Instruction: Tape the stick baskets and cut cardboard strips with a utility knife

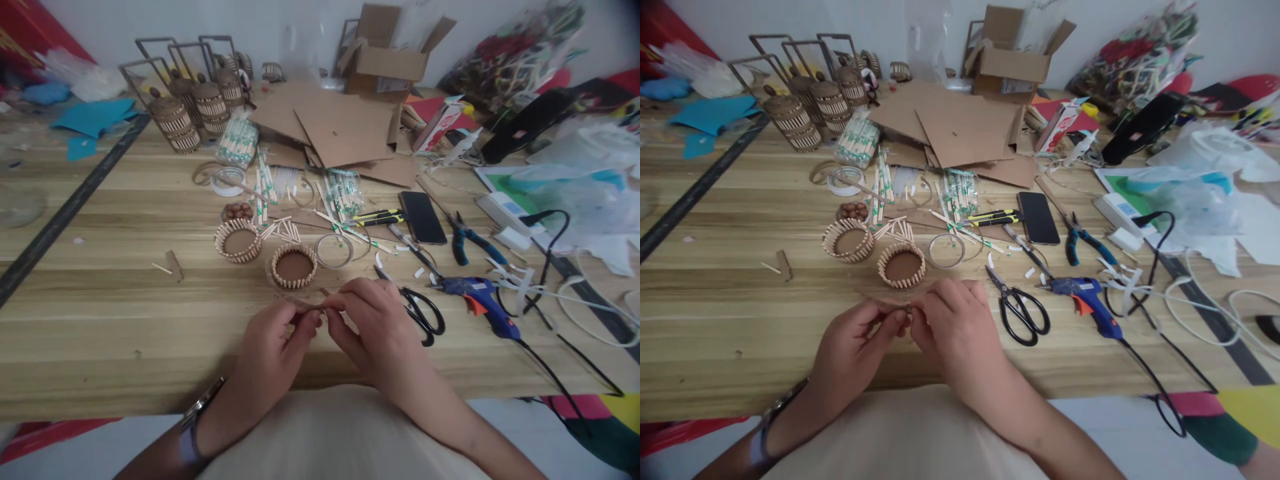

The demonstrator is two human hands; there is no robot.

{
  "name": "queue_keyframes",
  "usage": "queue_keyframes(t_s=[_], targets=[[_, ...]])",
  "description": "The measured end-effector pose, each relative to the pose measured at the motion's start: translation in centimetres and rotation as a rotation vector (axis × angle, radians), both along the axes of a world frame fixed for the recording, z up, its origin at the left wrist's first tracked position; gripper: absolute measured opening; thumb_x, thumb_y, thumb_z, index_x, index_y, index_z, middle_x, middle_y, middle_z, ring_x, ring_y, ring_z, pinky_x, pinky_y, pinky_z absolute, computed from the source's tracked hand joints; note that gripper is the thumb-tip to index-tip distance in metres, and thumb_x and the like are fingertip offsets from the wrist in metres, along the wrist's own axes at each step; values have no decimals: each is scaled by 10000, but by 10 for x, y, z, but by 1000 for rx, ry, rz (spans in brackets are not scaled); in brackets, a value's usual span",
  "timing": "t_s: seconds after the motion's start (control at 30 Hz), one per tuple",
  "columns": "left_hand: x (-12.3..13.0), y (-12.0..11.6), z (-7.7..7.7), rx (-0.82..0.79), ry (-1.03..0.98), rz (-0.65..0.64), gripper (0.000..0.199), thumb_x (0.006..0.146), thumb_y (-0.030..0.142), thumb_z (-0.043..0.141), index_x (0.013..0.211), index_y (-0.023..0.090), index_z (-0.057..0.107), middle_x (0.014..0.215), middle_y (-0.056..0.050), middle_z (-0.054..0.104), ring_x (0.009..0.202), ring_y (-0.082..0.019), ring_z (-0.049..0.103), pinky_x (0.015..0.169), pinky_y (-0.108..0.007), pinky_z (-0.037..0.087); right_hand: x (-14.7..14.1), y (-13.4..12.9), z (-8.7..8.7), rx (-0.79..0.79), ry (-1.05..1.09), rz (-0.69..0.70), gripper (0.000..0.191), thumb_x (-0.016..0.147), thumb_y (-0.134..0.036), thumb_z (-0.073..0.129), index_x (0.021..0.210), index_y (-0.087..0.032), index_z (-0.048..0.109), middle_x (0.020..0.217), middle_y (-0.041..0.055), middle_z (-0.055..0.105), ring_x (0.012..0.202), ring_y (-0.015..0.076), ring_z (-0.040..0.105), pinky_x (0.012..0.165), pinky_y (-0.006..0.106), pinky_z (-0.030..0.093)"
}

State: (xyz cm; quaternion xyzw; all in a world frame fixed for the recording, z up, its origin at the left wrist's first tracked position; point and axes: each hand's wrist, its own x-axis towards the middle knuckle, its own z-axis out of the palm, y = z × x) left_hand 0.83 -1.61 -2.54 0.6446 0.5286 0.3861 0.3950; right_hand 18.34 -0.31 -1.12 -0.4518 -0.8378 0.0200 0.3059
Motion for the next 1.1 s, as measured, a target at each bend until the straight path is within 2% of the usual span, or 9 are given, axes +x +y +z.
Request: queue_keyframes(t_s=[0.1,0.2,0.4,0.63,0.9,1.1], targets=[[-1,0,-1,-14,-19,2,209,953,280,557,809,205,689,719,13,722,662,-133,664,627,-216,483,0,-1,0,-98,119,6,165,948,-134,547,866,-202,673,785,9,662,718,154,620,685,317,395],[-1,-1,-2,-18,-14,14,218,952,287,563,797,206,694,724,6,727,668,-140,667,627,-220,484,-1,-2,0,-125,159,21,135,936,-137,576,913,-204,691,806,7,673,746,151,635,701,313,420],[0,0,-1,-23,-26,-6,188,926,273,581,833,213,733,756,4,755,690,-145,681,647,-226,491,-3,-4,-2,-1,83,-51,188,927,-146,570,776,-210,661,731,1,646,690,155,605,706,336,384],[-1,-1,-4,-131,-109,22,212,941,320,580,852,206,735,743,-4,746,677,-150,693,618,-225,510,-2,-4,0,18,67,-10,140,942,-183,596,856,-202,705,778,22,676,731,174,618,722,343,394],[-2,-2,-3,-54,-60,3,212,938,311,581,807,211,715,702,8,721,647,-142,667,608,-223,490,1,-2,1,1,66,17,130,930,-157,617,848,-206,705,779,8,682,728,159,633,712,334,403],[-3,-2,-1,29,12,-16,208,941,254,557,816,210,716,727,16,744,671,-138,684,629,-213,479,3,-1,2,-67,109,48,114,931,-165,613,888,-209,709,779,5,675,717,150,626,709,315,413]])
